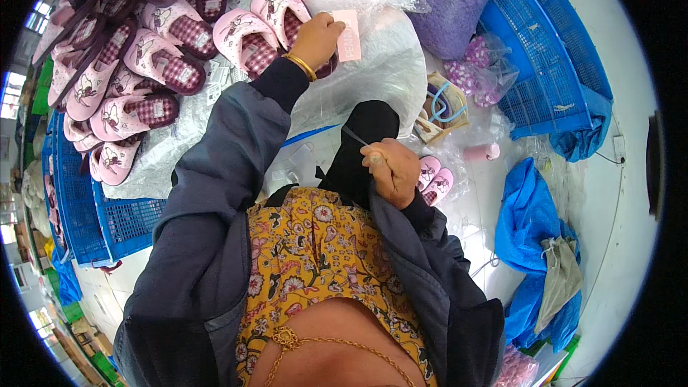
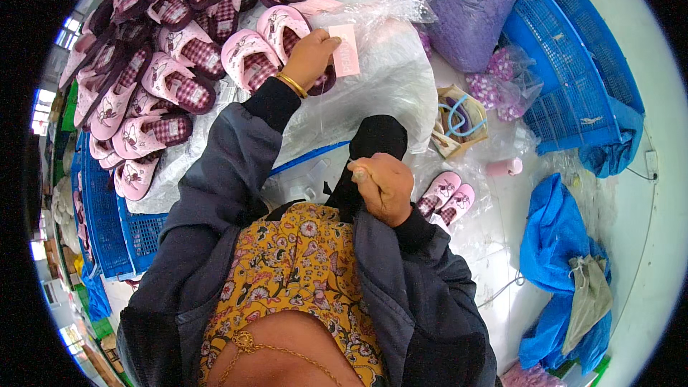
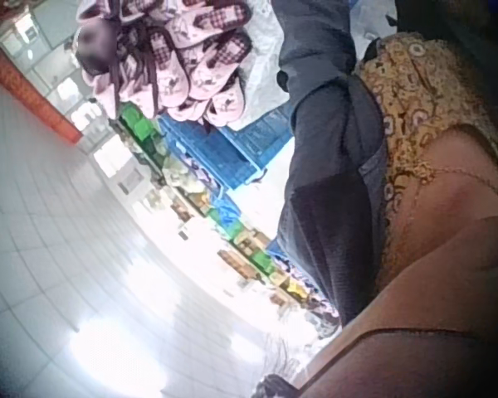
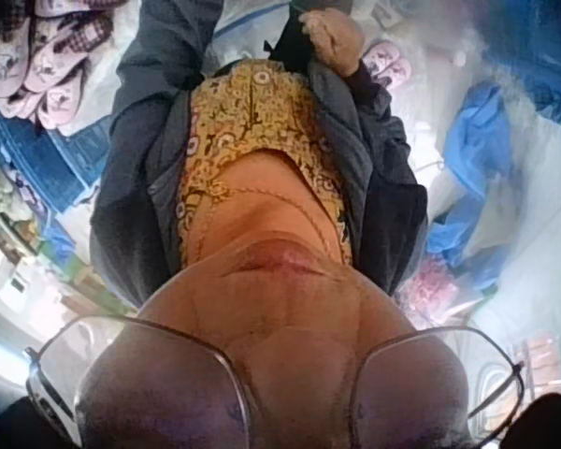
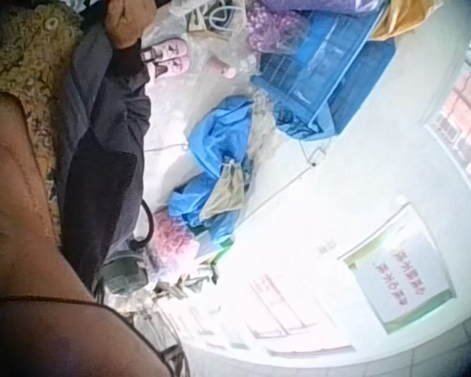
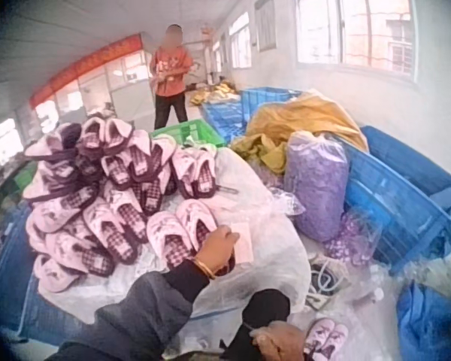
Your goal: The person sits on the floor and repeatedly picks up pairs of pink slippers, attaches white paper tags to them, and places them into a pile. The person handles the slippers and tags by hand without using any tools.
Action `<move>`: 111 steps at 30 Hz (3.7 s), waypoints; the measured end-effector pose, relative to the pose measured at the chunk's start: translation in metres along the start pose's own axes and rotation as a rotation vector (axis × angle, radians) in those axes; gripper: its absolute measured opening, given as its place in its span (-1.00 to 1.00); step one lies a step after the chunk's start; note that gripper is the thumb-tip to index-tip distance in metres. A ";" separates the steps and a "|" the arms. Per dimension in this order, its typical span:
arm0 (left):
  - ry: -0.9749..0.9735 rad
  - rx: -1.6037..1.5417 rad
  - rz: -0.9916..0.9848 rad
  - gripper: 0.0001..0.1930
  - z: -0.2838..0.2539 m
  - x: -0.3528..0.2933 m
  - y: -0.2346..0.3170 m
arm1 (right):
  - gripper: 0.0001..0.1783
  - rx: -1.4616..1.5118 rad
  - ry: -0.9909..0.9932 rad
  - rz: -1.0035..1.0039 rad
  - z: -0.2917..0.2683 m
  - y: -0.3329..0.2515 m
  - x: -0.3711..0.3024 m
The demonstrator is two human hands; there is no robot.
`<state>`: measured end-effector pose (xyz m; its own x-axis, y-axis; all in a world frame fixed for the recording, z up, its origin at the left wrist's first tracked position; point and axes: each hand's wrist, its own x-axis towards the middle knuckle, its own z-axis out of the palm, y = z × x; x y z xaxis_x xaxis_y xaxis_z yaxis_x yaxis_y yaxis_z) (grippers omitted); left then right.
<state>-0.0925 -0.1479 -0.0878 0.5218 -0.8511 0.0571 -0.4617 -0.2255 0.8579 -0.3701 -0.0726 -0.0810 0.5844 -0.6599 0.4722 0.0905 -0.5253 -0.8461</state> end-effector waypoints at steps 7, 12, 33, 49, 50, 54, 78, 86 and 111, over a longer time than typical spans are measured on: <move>-0.020 -0.594 0.179 -0.80 -0.039 -0.029 0.047 | -0.86 -0.184 -0.044 0.086 -0.010 0.021 0.011; -0.719 -0.069 0.290 -0.84 -0.066 -0.087 0.072 | -0.88 -0.201 -0.044 0.049 -0.013 0.019 0.026; -0.421 -0.258 0.141 -0.82 -0.038 -0.135 0.016 | -0.76 1.086 0.304 0.470 0.012 0.032 0.042; -0.245 0.021 0.453 -0.86 -0.042 -0.147 0.022 | -0.64 0.470 0.026 0.573 0.023 0.006 0.043; -0.246 0.024 0.452 -0.85 -0.043 -0.148 0.023 | -0.65 0.476 0.023 0.574 0.023 0.007 0.043; -0.240 0.084 0.485 -0.83 -0.040 -0.151 0.023 | -0.71 0.526 0.020 0.593 0.024 0.013 0.040; -0.210 -0.151 0.205 -0.87 -0.052 -0.170 -0.006 | -0.74 0.225 -0.225 0.469 0.040 0.010 0.039; -0.016 0.016 0.292 -0.83 -0.076 -0.183 -0.014 | -0.76 0.369 -0.293 0.604 0.056 0.013 0.040; 0.428 0.709 0.477 -0.75 -0.154 -0.195 -0.099 | -0.80 0.266 -0.384 0.604 0.085 0.010 0.039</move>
<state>-0.0382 0.1138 -0.1052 0.3198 -0.7138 0.6231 -0.9473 -0.2542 0.1950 -0.2774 -0.0577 -0.0922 0.8292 -0.5327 -0.1694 -0.1711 0.0466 -0.9842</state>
